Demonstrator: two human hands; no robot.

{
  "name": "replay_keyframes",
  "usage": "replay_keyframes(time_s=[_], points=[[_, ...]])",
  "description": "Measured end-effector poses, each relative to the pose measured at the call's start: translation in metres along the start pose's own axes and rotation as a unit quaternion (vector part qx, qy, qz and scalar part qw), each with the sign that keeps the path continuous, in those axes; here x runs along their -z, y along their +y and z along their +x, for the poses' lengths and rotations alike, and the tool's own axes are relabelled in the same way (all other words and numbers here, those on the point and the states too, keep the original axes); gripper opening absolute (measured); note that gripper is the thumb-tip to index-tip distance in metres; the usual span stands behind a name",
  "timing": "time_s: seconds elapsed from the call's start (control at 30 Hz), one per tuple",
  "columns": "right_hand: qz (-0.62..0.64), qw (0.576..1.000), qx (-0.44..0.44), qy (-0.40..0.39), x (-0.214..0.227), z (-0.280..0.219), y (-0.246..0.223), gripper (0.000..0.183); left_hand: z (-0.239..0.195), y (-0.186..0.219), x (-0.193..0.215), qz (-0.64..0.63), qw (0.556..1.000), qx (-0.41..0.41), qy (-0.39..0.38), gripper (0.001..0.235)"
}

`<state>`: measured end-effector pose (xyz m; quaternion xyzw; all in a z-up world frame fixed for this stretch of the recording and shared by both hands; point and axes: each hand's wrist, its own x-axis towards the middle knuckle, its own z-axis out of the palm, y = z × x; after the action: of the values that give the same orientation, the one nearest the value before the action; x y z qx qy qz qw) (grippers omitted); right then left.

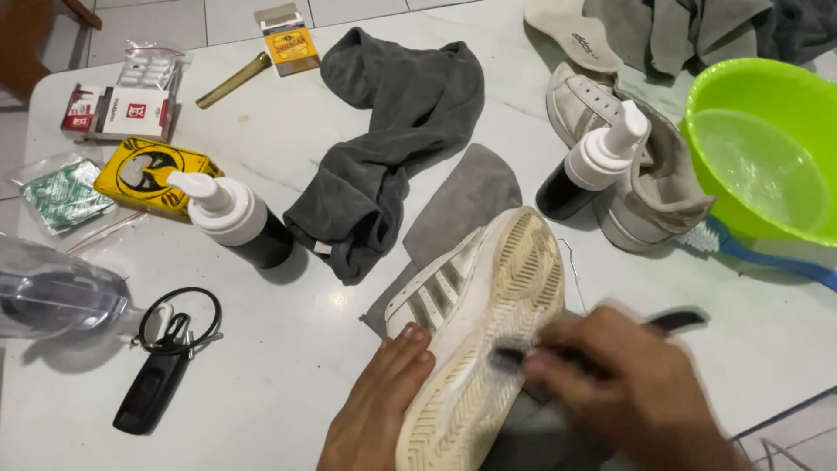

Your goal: The person applies a white cleaning foam to the sole of a white sneaker and scrubs it with a black brush. The person holds the shoe with one hand and scrubs the sole with the other, focusing on the textured pattern of the sole.

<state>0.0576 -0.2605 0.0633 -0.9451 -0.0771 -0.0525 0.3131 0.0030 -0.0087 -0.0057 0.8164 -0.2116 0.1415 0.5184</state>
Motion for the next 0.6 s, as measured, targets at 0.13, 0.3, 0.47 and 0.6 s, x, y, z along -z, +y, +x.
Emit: replay_keyframes(time_s=[0.13,0.3,0.47,0.6], points=[[-0.058,0.984,-0.164,0.039,0.009,0.009,-0.023,0.027,-0.006,-0.005,-0.001,-0.001,1.0,-0.006,-0.02,0.07],[-0.184,0.98,-0.069,-0.024,-0.013,0.0,-0.009,0.037,-0.005,-0.005,-0.005,0.031,0.999,-0.014,0.004,0.055],[-0.171,0.979,-0.107,0.032,-0.014,-0.005,-0.023,0.044,0.008,0.017,0.0,0.048,0.997,-0.018,0.05,0.062],[-0.207,0.962,-0.136,-0.116,-0.008,0.009,-0.034,0.034,0.003,0.012,0.002,0.078,0.994,-0.05,0.05,0.059]])
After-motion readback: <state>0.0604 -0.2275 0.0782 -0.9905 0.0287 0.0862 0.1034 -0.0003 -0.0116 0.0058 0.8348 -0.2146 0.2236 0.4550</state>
